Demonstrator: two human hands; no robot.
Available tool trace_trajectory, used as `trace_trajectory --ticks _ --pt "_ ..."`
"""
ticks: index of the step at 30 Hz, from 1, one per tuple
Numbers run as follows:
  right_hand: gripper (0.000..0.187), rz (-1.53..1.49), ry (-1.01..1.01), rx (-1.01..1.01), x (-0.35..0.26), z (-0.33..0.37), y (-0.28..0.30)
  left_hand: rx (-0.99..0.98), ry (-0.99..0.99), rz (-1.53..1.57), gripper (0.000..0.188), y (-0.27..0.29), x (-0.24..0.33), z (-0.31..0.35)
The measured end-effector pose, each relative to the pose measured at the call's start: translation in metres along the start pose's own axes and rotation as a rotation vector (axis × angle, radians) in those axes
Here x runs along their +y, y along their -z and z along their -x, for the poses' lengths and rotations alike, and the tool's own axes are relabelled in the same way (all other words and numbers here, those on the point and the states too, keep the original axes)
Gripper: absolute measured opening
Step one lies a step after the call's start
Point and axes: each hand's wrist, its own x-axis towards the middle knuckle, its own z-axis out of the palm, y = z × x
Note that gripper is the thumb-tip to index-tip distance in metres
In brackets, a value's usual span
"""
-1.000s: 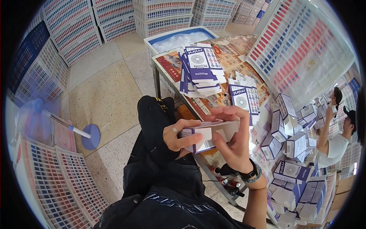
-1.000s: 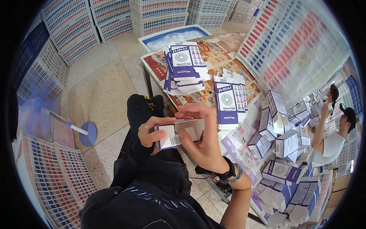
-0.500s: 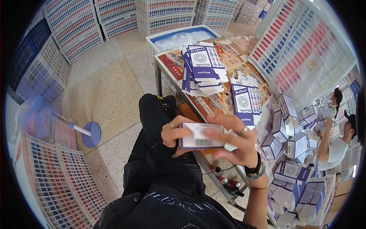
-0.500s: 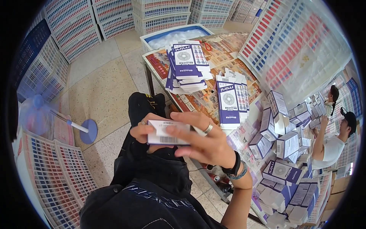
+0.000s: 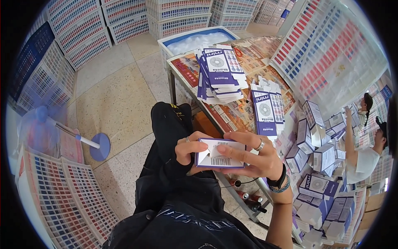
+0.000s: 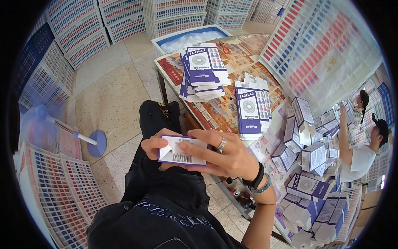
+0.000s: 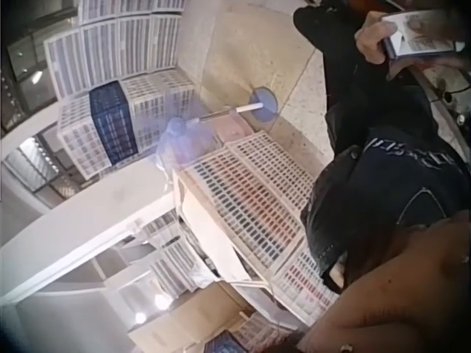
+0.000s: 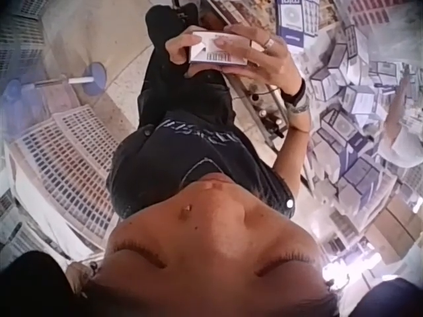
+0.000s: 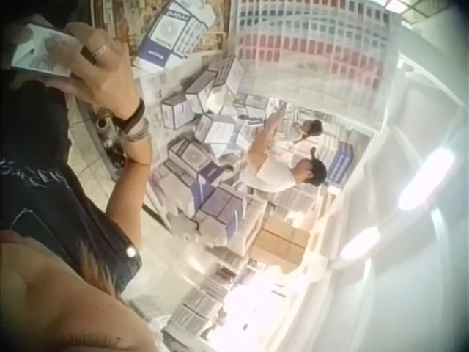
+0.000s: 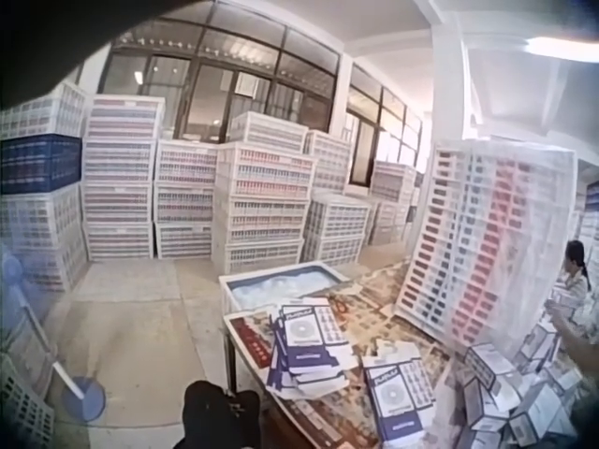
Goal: The person folds flat cardboard boxes into shape by hand and places each one onto a pile on the table. Each box is picked from a stack, opened, and its flaps are tucked in to complete the assembly.
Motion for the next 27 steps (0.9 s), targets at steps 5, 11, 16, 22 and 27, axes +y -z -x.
trace_trajectory --ticks 5,11,16,22,27 --pt "0.053 0.085 0.114 0.022 0.007 -0.001 0.002 0.006 0.023 0.025 0.074 -0.001 0.004 0.000" --pt "0.048 0.186 0.164 0.071 0.008 0.000 0.002 0.003 0.064 0.009 0.072 -0.002 0.006 0.001" --pt "0.047 0.038 0.148 0.095 0.015 0.003 0.004 0.008 0.016 0.049 0.081 -0.009 -0.005 0.004" --pt "0.042 0.591 -0.025 1.386 0.012 0.043 0.082 -0.057 0.338 -0.343 0.110 0.012 -0.007 -0.001" --pt "0.049 1.584 -0.256 1.379 0.059 0.141 0.198 -0.218 0.564 -0.243 0.078 0.008 -0.002 -0.010"
